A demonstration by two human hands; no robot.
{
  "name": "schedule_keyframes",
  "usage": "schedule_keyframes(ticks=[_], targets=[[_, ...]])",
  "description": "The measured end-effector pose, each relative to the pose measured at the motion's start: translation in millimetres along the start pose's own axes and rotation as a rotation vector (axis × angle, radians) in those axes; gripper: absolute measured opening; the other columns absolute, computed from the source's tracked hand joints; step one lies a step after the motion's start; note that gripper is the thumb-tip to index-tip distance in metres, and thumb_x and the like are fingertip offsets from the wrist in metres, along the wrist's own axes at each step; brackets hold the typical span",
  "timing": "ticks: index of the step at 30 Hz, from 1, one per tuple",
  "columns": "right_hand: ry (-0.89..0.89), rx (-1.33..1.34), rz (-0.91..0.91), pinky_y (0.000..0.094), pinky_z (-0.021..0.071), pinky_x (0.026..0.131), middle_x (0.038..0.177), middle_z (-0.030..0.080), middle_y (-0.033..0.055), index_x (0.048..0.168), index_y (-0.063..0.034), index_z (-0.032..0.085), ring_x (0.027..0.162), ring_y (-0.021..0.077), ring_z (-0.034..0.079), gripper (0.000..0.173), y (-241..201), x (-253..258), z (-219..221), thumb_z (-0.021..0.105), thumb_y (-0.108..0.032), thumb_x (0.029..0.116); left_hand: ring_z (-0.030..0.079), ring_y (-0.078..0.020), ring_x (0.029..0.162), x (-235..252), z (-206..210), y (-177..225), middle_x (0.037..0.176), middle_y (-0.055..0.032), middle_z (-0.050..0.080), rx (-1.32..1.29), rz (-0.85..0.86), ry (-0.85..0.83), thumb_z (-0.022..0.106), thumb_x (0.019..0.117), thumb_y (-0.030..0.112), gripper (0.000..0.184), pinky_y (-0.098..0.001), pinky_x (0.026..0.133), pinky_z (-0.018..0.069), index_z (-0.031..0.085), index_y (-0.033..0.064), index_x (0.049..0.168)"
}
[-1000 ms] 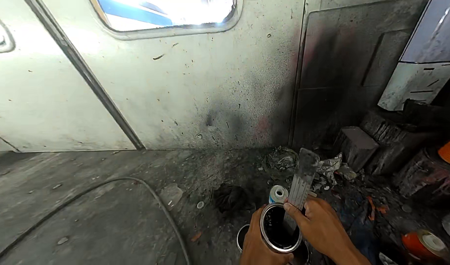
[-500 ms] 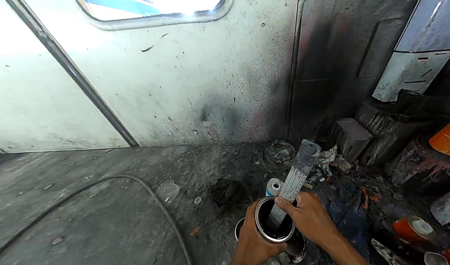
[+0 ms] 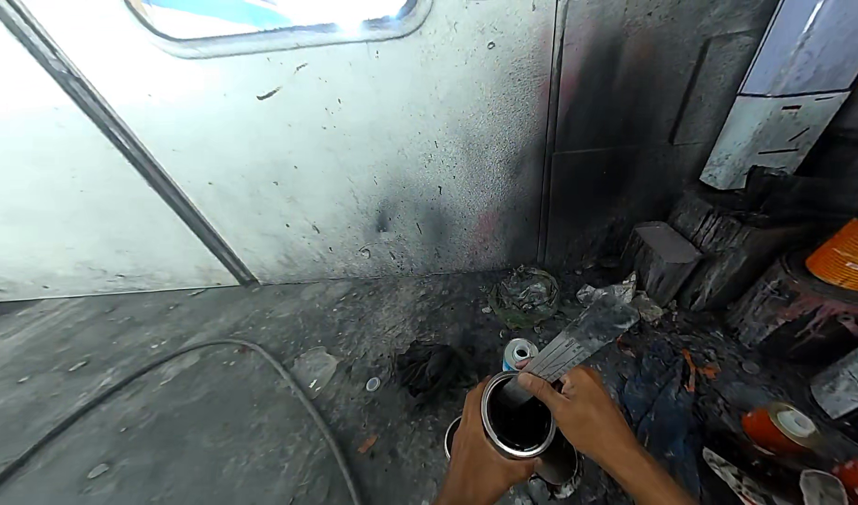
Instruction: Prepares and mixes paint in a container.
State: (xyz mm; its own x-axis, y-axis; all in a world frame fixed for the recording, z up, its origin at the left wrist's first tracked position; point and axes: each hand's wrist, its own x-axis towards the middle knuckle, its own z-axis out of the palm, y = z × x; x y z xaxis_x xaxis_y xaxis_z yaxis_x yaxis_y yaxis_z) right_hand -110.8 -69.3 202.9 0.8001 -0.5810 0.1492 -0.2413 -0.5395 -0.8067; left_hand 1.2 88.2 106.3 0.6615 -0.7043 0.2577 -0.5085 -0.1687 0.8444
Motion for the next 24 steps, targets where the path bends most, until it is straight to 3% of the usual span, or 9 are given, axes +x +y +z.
schedule_keyframes(ticks=[4,7,10,13,16,19,21,24], targets=[[-0.03,-0.297,0.006,0.0474,0.0551,0.083,0.1,0.072,0.0039,0.109,-0.0187,0.076,0.096,0.0214,0.069,0.042,-14.3,-2.1,-13.1,0.05,-0.051,0.1009,0.054,-0.0175,0.134,1.7,1.8,-2.4,0.149,-0.0144,0.051,0.004,0.018,-0.005,0.1,0.0444,0.047,0.135,-0.037,0.111,0.0485,0.035,0.0012,0.154],[-0.113,-0.108,0.141,0.0406,0.0543,0.086,0.095,0.072,-0.0028,0.109,-0.0234,0.075,0.095,0.0117,0.069,0.037,-11.2,1.9,-11.7,0.055,-0.053,0.098,0.054,-0.016,0.134,3.0,2.8,-3.8,0.149,-0.0133,0.051,0.008,0.028,-0.008,0.1,0.0445,0.049,0.135,-0.0359,0.111,0.0484,0.036,0.002,0.154],[-0.029,0.05,0.078,0.0332,0.0553,0.094,0.107,0.076,-0.0095,0.115,-0.029,0.076,0.104,0.0023,0.068,0.036,2.2,2.2,-1.7,0.061,-0.055,0.0964,0.054,-0.0161,0.133,3.8,3.3,-4.5,0.148,-0.0126,0.052,0.015,0.017,-0.011,0.099,0.0443,0.051,0.135,-0.037,0.11,0.0492,0.036,0.0034,0.153],[0.008,-0.161,-0.007,0.0423,0.0554,0.093,0.112,0.074,-0.003,0.118,-0.0281,0.076,0.108,0.0123,0.068,0.043,4.2,0.5,-5.0,0.051,-0.058,0.1003,0.054,-0.0163,0.133,4.4,3.0,-5.7,0.149,-0.0128,0.051,0.028,0.023,-0.016,0.099,0.0451,0.051,0.135,-0.0367,0.11,0.0488,0.035,0.003,0.154],[-0.049,-0.276,0.04,0.0459,0.055,0.085,0.1,0.072,0.0017,0.11,-0.0211,0.075,0.097,0.0187,0.069,0.042,-4.2,-0.5,-12.3,0.049,-0.052,0.1008,0.054,-0.0157,0.133,4.4,3.8,-7.0,0.149,-0.0127,0.052,0.039,0.031,-0.018,0.099,0.0446,0.05,0.136,-0.0359,0.111,0.0484,0.035,0.0026,0.154],[-0.106,-0.065,0.148,0.0394,0.0541,0.087,0.095,0.073,-0.0026,0.11,-0.0225,0.075,0.095,0.0111,0.069,0.036,-2.4,1.4,-9.4,0.056,-0.052,0.0983,0.053,-0.0154,0.134,3.3,5.0,-8.2,0.148,-0.0127,0.052,0.034,0.047,-0.014,0.1,0.0452,0.048,0.133,-0.0349,0.111,0.048,0.036,0.0024,0.153],[-0.063,0.063,0.106,0.0325,0.0549,0.093,0.105,0.076,-0.0084,0.115,-0.0263,0.076,0.102,0.003,0.069,0.035,4.8,0.7,-2.8,0.061,-0.052,0.0973,0.054,-0.0167,0.134,2.0,5.2,-8.3,0.148,-0.0137,0.052,0.045,0.05,-0.012,0.099,0.0452,0.049,0.133,-0.036,0.111,0.0482,0.037,0.0018,0.153],[0.0,-0.055,-0.013,0.0387,0.0547,0.097,0.114,0.074,-0.0055,0.119,-0.0279,0.076,0.11,0.0079,0.068,0.04,12.4,-0.3,-0.9,0.055,-0.056,0.0996,0.054,-0.0163,0.134,2.1,4.8,-9.8,0.148,-0.0135,0.052,0.058,0.065,-0.01,0.099,0.0444,0.051,0.135,-0.036,0.111,0.0486,0.037,0.0025,0.153]])
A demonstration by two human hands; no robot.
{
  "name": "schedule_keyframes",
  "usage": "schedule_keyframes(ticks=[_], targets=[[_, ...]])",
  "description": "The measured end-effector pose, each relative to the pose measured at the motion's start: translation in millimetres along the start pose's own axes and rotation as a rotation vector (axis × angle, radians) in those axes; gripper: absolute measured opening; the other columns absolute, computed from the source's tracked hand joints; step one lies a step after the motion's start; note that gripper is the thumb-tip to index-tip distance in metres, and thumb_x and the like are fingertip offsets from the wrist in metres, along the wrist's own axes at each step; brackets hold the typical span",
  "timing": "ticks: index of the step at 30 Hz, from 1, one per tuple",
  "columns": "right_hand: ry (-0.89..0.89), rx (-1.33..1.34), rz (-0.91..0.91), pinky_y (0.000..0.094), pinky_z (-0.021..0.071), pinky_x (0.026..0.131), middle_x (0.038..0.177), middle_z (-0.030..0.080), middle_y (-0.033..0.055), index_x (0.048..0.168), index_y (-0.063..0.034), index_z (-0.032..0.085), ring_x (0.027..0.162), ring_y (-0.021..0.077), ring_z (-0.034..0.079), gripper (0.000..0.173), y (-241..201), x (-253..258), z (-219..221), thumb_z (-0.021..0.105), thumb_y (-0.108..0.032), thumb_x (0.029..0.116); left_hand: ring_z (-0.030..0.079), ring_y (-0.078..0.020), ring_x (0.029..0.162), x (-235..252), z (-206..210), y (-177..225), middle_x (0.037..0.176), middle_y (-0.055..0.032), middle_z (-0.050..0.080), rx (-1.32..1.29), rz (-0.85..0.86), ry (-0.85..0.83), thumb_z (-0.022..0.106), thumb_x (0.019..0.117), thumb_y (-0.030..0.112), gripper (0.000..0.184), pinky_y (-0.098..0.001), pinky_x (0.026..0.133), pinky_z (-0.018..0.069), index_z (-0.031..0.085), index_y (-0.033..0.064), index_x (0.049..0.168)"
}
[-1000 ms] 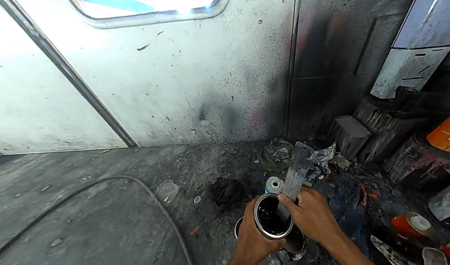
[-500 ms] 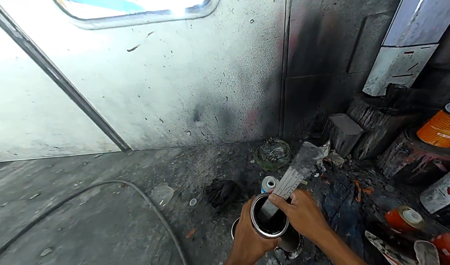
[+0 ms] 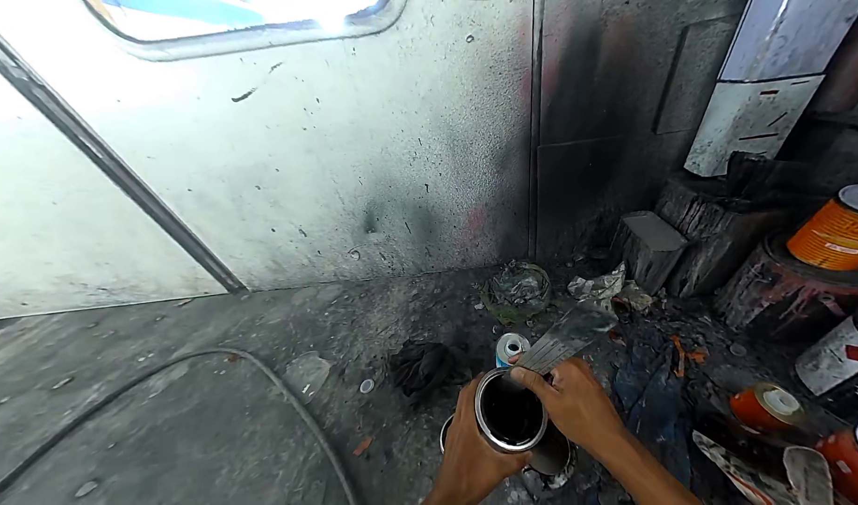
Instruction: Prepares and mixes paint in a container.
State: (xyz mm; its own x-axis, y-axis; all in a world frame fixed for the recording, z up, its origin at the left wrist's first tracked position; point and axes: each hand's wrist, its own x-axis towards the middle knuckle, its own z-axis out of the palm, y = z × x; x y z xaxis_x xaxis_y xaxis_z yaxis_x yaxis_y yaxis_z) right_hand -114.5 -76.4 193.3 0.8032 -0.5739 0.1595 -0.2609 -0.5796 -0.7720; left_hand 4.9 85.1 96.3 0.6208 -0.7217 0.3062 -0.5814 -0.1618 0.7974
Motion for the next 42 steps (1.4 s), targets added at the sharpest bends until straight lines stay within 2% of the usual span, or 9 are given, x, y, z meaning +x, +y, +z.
schedule_keyframes(ticks=[8,12,15,19,22,27,33,38,42], targets=[[-0.057,0.18,0.195,0.0315,0.0567,0.08,0.093,0.074,-0.0053,0.112,-0.0229,0.076,0.084,0.0061,0.069,0.03,-8.3,-4.3,0.5,0.063,-0.046,0.0977,0.054,-0.0181,0.133,0.0,-0.2,-3.7,0.148,-0.0137,0.052,0.021,-0.015,0.003,0.098,0.0452,0.053,0.134,-0.0388,0.11,0.0498,0.037,0.0022,0.153],[0.006,0.06,-0.05,0.0319,0.0538,0.099,0.111,0.075,-0.0031,0.118,-0.0202,0.076,0.109,0.0068,0.068,0.037,-0.9,-4.3,6.7,0.059,-0.048,0.1008,0.055,-0.0171,0.133,-0.4,-0.1,-3.1,0.148,-0.0137,0.053,0.007,0.006,0.008,0.099,0.0443,0.053,0.134,-0.0386,0.109,0.0504,0.038,0.0018,0.152],[-0.075,-0.171,-0.039,0.0395,0.0544,0.092,0.102,0.071,0.0043,0.114,-0.0169,0.075,0.101,0.0177,0.068,0.04,-13.5,-5.0,-4.0,0.05,-0.046,0.1031,0.055,-0.0157,0.133,1.4,0.7,-3.6,0.147,-0.0123,0.053,0.001,0.012,-0.007,0.099,0.0446,0.052,0.134,-0.0366,0.11,0.0497,0.037,0.0028,0.153],[-0.117,0.061,0.129,0.0349,0.0543,0.088,0.098,0.074,-0.0013,0.113,-0.0194,0.075,0.095,0.0098,0.069,0.033,-20.3,-4.6,-2.7,0.058,-0.045,0.1004,0.055,-0.0163,0.133,2.4,2.4,-3.0,0.147,-0.0121,0.053,0.0,0.005,-0.007,0.099,0.0446,0.052,0.133,-0.0372,0.111,0.0492,0.038,0.0035,0.152],[-0.032,0.163,0.016,0.0285,0.055,0.094,0.108,0.075,-0.0058,0.117,-0.0219,0.075,0.102,0.0027,0.069,0.033,-8.7,-3.3,8.6,0.061,-0.047,0.0998,0.055,-0.0174,0.132,2.1,1.0,0.1,0.147,-0.0135,0.053,0.01,-0.015,-0.009,0.099,0.0438,0.05,0.134,-0.0376,0.11,0.0493,0.037,0.0032,0.153],[-0.062,-0.201,-0.037,0.0415,0.055,0.09,0.101,0.072,0.0052,0.114,-0.0163,0.075,0.099,0.0194,0.069,0.04,-17.4,-4.4,-2.2,0.049,-0.044,0.1034,0.054,-0.0162,0.133,2.3,1.7,-3.3,0.148,-0.0133,0.052,-0.005,0.008,-0.013,0.099,0.0447,0.05,0.133,-0.036,0.111,0.0485,0.038,0.0031,0.153],[-0.045,0.134,0.065,0.0299,0.0558,0.089,0.104,0.075,-0.0042,0.117,-0.0216,0.075,0.096,0.0046,0.069,0.034,-12.9,-2.1,6.8,0.061,-0.046,0.0996,0.055,-0.0168,0.132,1.4,4.3,-3.3,0.146,-0.014,0.053,-0.003,0.008,0.006,0.099,0.0443,0.051,0.133,-0.0365,0.11,0.0494,0.038,0.0021,0.152],[-0.045,-0.174,-0.037,0.0404,0.0549,0.093,0.105,0.071,0.0052,0.115,-0.0169,0.075,0.102,0.019,0.069,0.039,-13.4,-3.9,2.0,0.051,-0.045,0.1032,0.054,-0.0169,0.134,0.6,3.9,-3.3,0.149,-0.0136,0.052,0.0,-0.007,-0.015,0.099,0.0453,0.053,0.135,-0.0368,0.111,0.0487,0.036,0.0022,0.153],[-0.1,-0.021,0.112,0.0377,0.0536,0.089,0.098,0.073,0.0012,0.11,-0.0176,0.075,0.096,0.0132,0.068,0.034,-18.7,-4.4,-0.3,0.055,-0.044,0.1009,0.054,-0.0167,0.133,1.1,5.2,-4.1,0.148,-0.0134,0.052,-0.01,-0.013,-0.017,0.099,0.0444,0.052,0.134,-0.0368,0.11,0.0492,0.037,0.0029,0.153]])
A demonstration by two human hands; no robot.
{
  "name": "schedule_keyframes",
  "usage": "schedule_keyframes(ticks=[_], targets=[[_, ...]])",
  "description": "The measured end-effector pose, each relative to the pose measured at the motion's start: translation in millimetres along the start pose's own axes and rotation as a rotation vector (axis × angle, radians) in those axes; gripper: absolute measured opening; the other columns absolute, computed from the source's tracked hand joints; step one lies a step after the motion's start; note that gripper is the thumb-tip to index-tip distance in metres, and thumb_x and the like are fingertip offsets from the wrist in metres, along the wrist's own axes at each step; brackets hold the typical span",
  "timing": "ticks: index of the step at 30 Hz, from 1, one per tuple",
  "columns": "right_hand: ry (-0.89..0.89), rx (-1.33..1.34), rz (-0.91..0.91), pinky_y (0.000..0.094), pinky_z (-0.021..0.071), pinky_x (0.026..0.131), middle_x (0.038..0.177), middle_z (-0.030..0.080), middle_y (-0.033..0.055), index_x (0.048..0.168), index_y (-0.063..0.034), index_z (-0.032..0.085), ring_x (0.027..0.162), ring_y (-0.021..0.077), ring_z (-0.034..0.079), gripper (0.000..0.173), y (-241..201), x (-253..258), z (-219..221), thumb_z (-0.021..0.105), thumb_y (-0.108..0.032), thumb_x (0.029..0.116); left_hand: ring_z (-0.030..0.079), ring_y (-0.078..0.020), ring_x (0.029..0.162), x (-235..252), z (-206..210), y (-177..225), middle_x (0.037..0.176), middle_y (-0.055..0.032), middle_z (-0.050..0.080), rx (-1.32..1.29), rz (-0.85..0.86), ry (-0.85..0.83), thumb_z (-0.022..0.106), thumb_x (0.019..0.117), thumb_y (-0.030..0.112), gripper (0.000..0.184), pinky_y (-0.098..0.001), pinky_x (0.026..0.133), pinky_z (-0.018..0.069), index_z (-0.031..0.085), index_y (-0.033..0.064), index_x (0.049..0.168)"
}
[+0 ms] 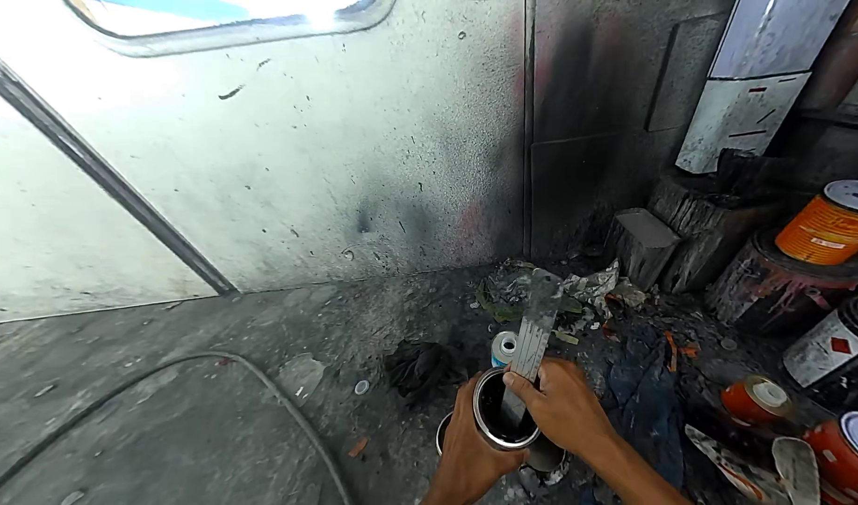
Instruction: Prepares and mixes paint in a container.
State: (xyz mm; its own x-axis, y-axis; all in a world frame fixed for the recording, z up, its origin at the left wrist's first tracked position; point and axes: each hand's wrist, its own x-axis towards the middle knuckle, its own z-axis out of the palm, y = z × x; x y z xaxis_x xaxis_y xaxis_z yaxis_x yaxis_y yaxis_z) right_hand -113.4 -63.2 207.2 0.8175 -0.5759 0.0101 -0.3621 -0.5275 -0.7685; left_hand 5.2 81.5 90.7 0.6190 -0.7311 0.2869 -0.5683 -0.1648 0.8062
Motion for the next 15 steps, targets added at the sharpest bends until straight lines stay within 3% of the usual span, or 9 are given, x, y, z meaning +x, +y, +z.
schedule_keyframes(ticks=[2,4,6,9,12,15], targets=[[0.024,0.147,0.016,0.0319,0.0561,0.086,0.1,0.074,-0.0039,0.114,-0.0222,0.076,0.092,0.0067,0.07,0.033,5.7,1.5,5.6,0.06,-0.047,0.0994,0.055,-0.0178,0.132,-0.3,0.8,0.5,0.147,-0.0142,0.053,0.005,-0.008,0.012,0.099,0.044,0.052,0.135,-0.0386,0.109,0.0499,0.037,0.0023,0.153],[0.072,0.141,-0.056,0.0302,0.0552,0.092,0.108,0.074,-0.0039,0.118,-0.022,0.075,0.099,0.0054,0.069,0.036,11.1,2.7,8.5,0.06,-0.048,0.0999,0.054,-0.0186,0.133,-0.3,1.1,-0.7,0.148,-0.015,0.052,0.016,0.002,0.014,0.098,0.0446,0.053,0.135,-0.0387,0.11,0.0488,0.037,0.0017,0.153],[0.082,-0.036,-0.119,0.0354,0.0538,0.097,0.11,0.072,0.0012,0.119,-0.0193,0.075,0.107,0.0123,0.068,0.04,11.5,1.5,5.3,0.054,-0.048,0.1028,0.054,-0.0183,0.133,-0.4,1.1,-2.0,0.148,-0.0147,0.052,0.024,0.006,0.009,0.098,0.044,0.053,0.135,-0.0385,0.11,0.0488,0.037,0.0019,0.153],[0.003,-0.151,-0.061,0.0415,0.0537,0.09,0.101,0.071,0.005,0.113,-0.0153,0.074,0.1,0.019,0.068,0.039,1.7,-2.7,-3.2,0.05,-0.043,0.1029,0.054,-0.0163,0.133,-0.1,1.6,-2.8,0.148,-0.0137,0.052,0.016,0.012,-0.006,0.099,0.0447,0.052,0.135,-0.036,0.111,0.0487,0.036,0.0027,0.153],[-0.02,0.066,0.053,0.0362,0.0541,0.087,0.096,0.073,0.0001,0.111,-0.0186,0.075,0.093,0.0116,0.069,0.035,3.8,-0.8,0.9,0.057,-0.046,0.1,0.055,-0.0165,0.133,0.4,2.6,-2.2,0.147,-0.0135,0.053,0.018,0.01,-0.004,0.099,0.0447,0.051,0.133,-0.0359,0.11,0.0494,0.037,0.003,0.153],[0.058,0.222,-0.002,0.0287,0.0565,0.085,0.102,0.074,-0.0043,0.118,-0.0214,0.075,0.09,0.005,0.069,0.034,14.2,2.5,9.6,0.062,-0.047,0.0992,0.054,-0.0183,0.133,-0.1,2.4,-0.5,0.147,-0.0149,0.052,0.037,0.007,0.001,0.098,0.0455,0.052,0.133,-0.0371,0.11,0.049,0.037,0.002,0.153]])
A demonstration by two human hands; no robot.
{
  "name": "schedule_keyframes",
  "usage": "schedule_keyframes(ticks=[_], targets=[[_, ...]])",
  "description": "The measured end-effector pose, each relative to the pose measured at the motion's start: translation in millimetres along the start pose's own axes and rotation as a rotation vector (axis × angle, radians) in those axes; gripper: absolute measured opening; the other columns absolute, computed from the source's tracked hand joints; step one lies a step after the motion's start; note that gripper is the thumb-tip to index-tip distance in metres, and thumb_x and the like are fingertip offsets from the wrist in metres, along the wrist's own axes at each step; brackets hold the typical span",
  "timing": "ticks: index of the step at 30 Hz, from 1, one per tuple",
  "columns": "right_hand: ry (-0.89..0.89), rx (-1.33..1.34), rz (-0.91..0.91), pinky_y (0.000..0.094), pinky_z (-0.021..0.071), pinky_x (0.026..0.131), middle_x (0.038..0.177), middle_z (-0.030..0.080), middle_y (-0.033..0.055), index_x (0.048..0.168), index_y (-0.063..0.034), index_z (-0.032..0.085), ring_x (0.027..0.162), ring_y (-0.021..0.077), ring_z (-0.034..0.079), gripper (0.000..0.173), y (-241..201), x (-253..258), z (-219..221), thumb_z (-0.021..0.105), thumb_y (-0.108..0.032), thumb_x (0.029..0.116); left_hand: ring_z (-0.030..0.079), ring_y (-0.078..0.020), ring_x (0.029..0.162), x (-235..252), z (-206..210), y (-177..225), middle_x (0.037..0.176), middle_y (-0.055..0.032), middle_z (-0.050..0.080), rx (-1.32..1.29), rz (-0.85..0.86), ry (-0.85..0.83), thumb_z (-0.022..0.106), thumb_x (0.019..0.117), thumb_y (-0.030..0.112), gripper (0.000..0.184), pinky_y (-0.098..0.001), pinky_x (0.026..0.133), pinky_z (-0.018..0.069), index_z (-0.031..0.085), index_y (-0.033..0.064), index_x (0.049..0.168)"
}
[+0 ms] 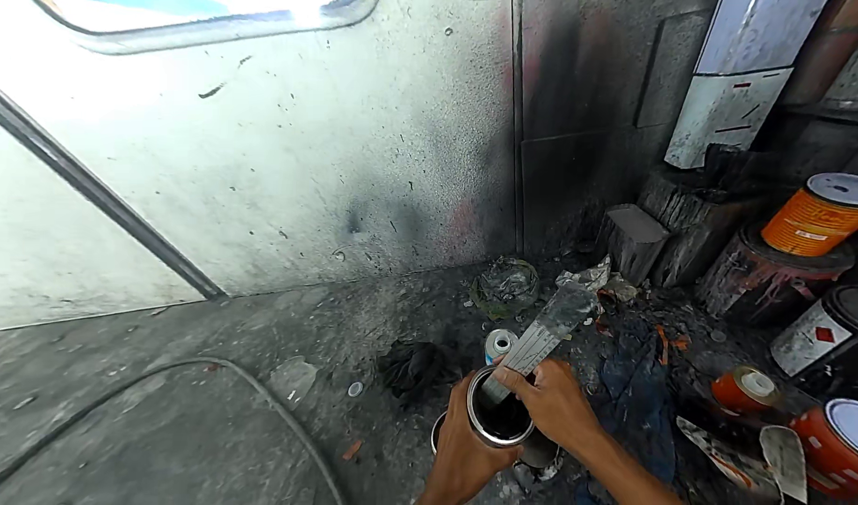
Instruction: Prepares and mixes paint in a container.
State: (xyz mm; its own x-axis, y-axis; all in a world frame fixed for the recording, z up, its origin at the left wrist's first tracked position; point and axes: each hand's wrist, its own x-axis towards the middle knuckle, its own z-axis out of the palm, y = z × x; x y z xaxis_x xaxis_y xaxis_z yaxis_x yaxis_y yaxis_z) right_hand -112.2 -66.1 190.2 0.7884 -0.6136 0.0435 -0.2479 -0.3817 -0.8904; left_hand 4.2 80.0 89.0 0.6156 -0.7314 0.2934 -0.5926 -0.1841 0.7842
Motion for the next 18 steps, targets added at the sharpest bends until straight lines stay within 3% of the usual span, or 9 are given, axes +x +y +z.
schedule_keyframes(ticks=[3,5,7,10,13,18], targets=[[0.019,-0.225,-0.121,0.0341,0.0539,0.097,0.111,0.073,-0.0004,0.119,-0.0203,0.076,0.107,0.0104,0.068,0.039,3.1,1.0,-5.5,0.054,-0.049,0.1026,0.054,-0.0187,0.133,0.2,-0.7,-0.7,0.148,-0.015,0.052,0.006,0.003,-0.006,0.098,0.0453,0.051,0.134,-0.0374,0.11,0.0491,0.037,0.0019,0.153],[-0.017,-0.331,-0.088,0.039,0.054,0.093,0.106,0.071,0.0033,0.115,-0.0174,0.075,0.102,0.0163,0.068,0.039,-2.9,-1.6,-10.5,0.05,-0.046,0.1037,0.054,-0.0177,0.133,1.0,0.0,-1.9,0.148,-0.014,0.052,0.013,0.005,-0.013,0.098,0.0447,0.052,0.134,-0.0371,0.11,0.0491,0.037,0.0027,0.153],[-0.039,-0.248,0.027,0.039,0.0535,0.089,0.099,0.071,0.0017,0.112,-0.0176,0.074,0.097,0.0148,0.068,0.036,-5.7,-3.4,-11.6,0.052,-0.044,0.102,0.054,-0.019,0.134,1.2,-0.4,-2.5,0.148,-0.0151,0.052,0.033,0.02,-0.02,0.098,0.0457,0.052,0.134,-0.0377,0.111,0.0483,0.037,0.002,0.153],[0.027,0.047,0.172,0.0325,0.0587,0.074,0.087,0.073,-0.0016,0.111,-0.0178,0.075,0.076,0.01,0.07,0.029,1.1,-2.9,-10.9,0.062,-0.042,0.0996,0.054,-0.0221,0.134,2.0,-0.3,-6.3,0.148,-0.0165,0.052,0.09,0.053,-0.015,0.097,0.0464,0.055,0.132,-0.0406,0.11,0.0494,0.039,0.0019,0.153],[0.131,0.26,0.176,0.0301,0.0618,0.068,0.087,0.075,0.0003,0.112,-0.014,0.075,0.071,0.0113,0.072,0.026,8.9,-3.5,-16.7,0.067,-0.035,0.0992,0.053,-0.0253,0.135,1.8,-2.1,-11.0,0.15,-0.0173,0.05,0.15,0.057,-0.029,0.096,0.0467,0.057,0.133,-0.0437,0.108,0.0502,0.039,0.0026,0.153],[0.238,0.323,0.142,0.0288,0.0621,0.065,0.086,0.076,0.0021,0.111,-0.012,0.075,0.07,0.0131,0.072,0.022,11.9,-11.2,-42.0,0.068,-0.029,0.0988,0.053,-0.0293,0.136,1.0,-1.9,-19.6,0.15,-0.0171,0.051,0.235,0.079,-0.047,0.094,0.0474,0.06,0.132,-0.0486,0.109,0.0488,0.04,0.0058,0.154]])
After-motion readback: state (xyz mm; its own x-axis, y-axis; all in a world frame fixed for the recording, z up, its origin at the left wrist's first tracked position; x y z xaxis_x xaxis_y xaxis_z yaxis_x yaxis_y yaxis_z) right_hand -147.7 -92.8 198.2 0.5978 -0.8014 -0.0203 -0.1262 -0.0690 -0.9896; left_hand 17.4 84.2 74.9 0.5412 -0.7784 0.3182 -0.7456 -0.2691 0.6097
